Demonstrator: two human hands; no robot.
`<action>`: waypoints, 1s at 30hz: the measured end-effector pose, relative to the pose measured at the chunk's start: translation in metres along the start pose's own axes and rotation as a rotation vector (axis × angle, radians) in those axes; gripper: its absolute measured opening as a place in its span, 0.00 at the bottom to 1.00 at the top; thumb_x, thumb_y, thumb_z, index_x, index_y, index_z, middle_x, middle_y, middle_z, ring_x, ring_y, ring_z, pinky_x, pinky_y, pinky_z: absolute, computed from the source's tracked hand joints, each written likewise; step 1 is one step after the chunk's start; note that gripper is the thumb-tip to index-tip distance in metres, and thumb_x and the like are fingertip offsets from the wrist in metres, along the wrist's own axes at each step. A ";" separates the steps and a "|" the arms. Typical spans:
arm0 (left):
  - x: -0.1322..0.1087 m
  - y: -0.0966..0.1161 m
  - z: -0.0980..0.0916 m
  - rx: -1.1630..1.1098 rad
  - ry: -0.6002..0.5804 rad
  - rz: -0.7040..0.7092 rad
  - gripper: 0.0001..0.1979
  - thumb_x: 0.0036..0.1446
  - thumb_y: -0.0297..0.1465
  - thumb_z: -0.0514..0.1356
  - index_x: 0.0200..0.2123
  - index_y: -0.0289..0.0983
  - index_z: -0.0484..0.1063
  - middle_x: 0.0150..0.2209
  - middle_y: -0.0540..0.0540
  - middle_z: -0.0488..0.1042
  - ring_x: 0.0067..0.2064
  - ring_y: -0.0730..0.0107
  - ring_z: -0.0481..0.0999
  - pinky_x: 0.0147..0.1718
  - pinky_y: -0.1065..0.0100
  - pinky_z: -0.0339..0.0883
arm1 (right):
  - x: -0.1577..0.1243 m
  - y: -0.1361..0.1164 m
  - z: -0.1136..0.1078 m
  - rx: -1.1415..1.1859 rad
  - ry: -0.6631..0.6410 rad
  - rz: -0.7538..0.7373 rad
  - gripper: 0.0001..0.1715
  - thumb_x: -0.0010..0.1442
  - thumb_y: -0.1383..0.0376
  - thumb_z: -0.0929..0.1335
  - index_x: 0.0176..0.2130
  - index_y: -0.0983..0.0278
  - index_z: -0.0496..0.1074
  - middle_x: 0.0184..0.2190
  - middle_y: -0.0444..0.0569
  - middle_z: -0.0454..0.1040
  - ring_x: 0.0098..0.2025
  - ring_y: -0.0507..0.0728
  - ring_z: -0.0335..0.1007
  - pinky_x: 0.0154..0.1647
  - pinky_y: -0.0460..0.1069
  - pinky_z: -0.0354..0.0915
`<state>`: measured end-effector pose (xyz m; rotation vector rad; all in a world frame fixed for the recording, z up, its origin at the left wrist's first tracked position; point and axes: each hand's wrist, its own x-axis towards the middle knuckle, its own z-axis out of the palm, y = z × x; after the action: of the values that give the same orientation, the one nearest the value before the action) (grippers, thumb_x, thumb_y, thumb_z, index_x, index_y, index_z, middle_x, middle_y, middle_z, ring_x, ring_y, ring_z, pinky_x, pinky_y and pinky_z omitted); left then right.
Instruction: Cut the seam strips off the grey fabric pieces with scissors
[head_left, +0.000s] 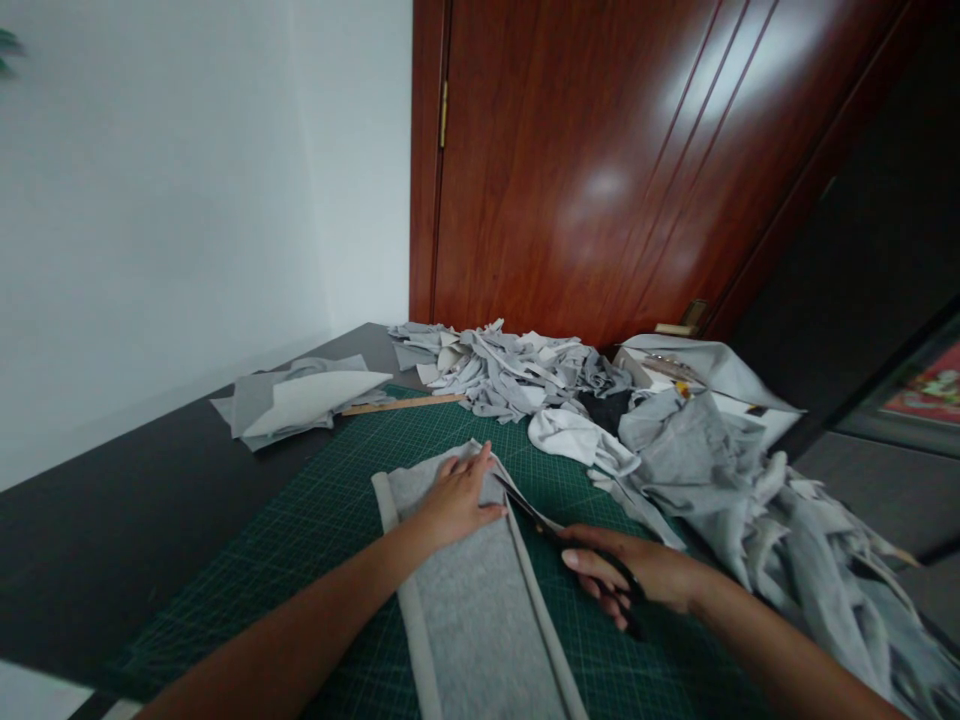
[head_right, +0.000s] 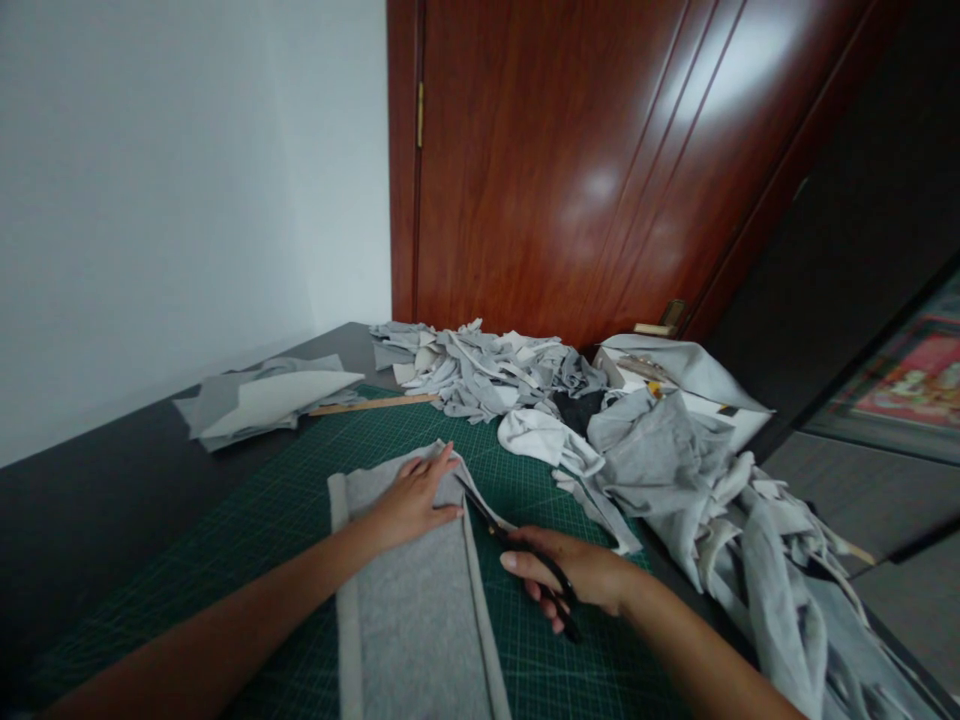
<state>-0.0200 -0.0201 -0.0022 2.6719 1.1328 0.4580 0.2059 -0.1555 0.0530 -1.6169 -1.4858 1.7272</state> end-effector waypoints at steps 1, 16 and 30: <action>0.000 0.000 0.000 -0.001 -0.001 -0.001 0.43 0.57 0.42 0.59 0.67 0.36 0.38 0.66 0.36 0.56 0.66 0.52 0.57 0.62 0.55 0.44 | 0.001 0.000 0.000 -0.002 0.005 -0.004 0.39 0.49 0.37 0.69 0.45 0.63 0.64 0.24 0.36 0.63 0.19 0.45 0.60 0.16 0.40 0.59; 0.001 0.000 0.003 -0.028 0.032 -0.035 0.50 0.53 0.43 0.61 0.67 0.32 0.33 0.66 0.30 0.55 0.66 0.52 0.57 0.62 0.54 0.46 | -0.006 0.011 0.000 0.040 0.025 0.010 0.41 0.49 0.37 0.69 0.50 0.63 0.63 0.24 0.36 0.64 0.20 0.45 0.61 0.17 0.41 0.60; 0.001 -0.001 0.003 -0.034 0.051 -0.025 0.49 0.53 0.41 0.61 0.67 0.32 0.35 0.66 0.31 0.55 0.67 0.54 0.54 0.63 0.55 0.46 | 0.023 -0.012 0.002 -0.006 -0.010 -0.022 0.41 0.45 0.35 0.69 0.42 0.63 0.62 0.23 0.35 0.63 0.19 0.45 0.60 0.15 0.41 0.59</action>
<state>-0.0185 -0.0189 -0.0049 2.6281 1.1601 0.5389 0.1931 -0.1334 0.0510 -1.5918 -1.5089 1.7229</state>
